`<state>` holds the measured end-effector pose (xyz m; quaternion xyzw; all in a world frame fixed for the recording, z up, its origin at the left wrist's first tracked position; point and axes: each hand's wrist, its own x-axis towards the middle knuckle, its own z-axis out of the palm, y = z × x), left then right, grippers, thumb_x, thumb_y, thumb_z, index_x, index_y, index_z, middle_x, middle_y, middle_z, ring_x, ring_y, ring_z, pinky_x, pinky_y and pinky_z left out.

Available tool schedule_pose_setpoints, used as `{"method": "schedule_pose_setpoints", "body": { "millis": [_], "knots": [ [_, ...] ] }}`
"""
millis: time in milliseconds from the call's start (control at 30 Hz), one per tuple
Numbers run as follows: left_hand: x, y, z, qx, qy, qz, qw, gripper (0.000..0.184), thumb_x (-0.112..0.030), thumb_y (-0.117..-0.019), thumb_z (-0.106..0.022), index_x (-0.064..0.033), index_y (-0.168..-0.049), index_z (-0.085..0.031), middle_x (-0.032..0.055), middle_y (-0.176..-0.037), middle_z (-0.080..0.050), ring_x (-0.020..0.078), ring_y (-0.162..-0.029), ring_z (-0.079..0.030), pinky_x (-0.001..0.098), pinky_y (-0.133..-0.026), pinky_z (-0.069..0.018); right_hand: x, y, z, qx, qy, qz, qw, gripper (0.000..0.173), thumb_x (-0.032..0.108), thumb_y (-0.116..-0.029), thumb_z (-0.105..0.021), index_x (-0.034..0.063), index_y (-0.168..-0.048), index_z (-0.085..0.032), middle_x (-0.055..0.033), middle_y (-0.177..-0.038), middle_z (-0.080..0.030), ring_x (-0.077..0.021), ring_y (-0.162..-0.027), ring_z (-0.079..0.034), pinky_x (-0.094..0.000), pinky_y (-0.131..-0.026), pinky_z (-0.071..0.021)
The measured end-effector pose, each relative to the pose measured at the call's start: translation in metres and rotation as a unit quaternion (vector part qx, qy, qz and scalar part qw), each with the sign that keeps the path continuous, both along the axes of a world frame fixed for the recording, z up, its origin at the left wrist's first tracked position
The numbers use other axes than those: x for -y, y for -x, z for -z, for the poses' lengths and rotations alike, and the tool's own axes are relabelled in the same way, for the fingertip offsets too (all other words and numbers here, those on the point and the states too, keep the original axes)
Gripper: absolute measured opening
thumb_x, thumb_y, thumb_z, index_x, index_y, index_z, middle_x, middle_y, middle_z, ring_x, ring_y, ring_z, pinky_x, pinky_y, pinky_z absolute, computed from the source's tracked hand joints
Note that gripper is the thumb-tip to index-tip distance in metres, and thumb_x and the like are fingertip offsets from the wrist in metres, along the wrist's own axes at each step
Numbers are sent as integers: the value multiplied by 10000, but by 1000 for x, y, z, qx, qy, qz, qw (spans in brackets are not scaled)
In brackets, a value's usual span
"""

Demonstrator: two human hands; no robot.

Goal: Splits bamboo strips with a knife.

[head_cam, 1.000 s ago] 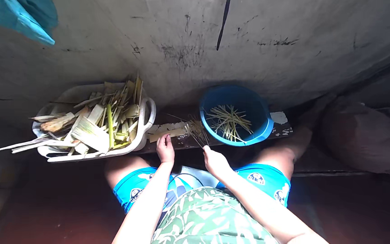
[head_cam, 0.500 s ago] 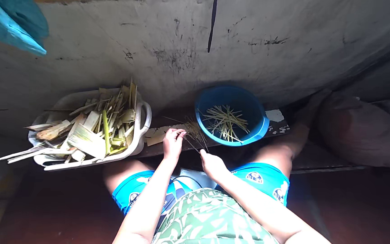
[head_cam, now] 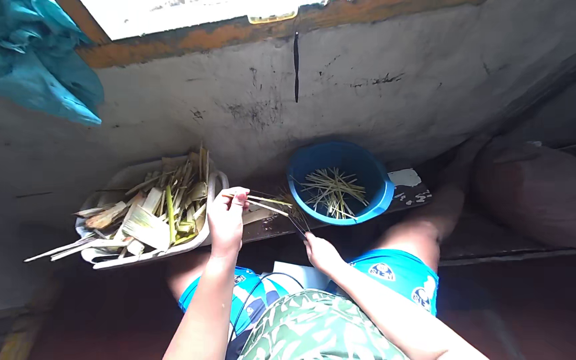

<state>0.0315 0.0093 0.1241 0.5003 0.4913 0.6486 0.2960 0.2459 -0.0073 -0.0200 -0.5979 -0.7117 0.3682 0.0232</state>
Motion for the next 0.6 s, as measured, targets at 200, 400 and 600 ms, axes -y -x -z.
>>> {"method": "schedule_pose_setpoints", "body": {
  "millis": [200, 400, 600],
  "knots": [
    [16, -16, -10, 123, -19, 15, 992, 139, 14, -1017, -551, -62, -969, -658, -17, -806, -710, 62, -702, -685, 219, -703, -603, -3, -3, 6, -65, -10, -48, 997, 351, 219, -1094, -391, 23, -1350, -530, -232, -1094, -680, -386, -1075, -673, -550, -931, -517],
    [-21, -82, -16, 26, 42, 140, 989, 339, -65, -1003, -613, -30, -1339, -594, 85, -1228, -673, 127, -915, -712, 323, -831, -624, 2, 2, 20, -72, 4, -174, 982, 318, 209, -1088, -413, 13, -1299, -549, -244, -1063, -675, -409, -1052, -669, -577, -914, -511],
    [-52, -94, 19, -79, 242, 113, 960, 625, -294, -1007, -676, -140, -1555, -417, 148, -1504, -505, 230, -1091, -693, 404, -890, -608, 3, -3, 19, -82, -8, -186, 979, 303, 203, -1084, -422, 6, -1267, -561, -241, -1031, -677, -415, -1020, -675, -587, -891, -516]
  ]
}}
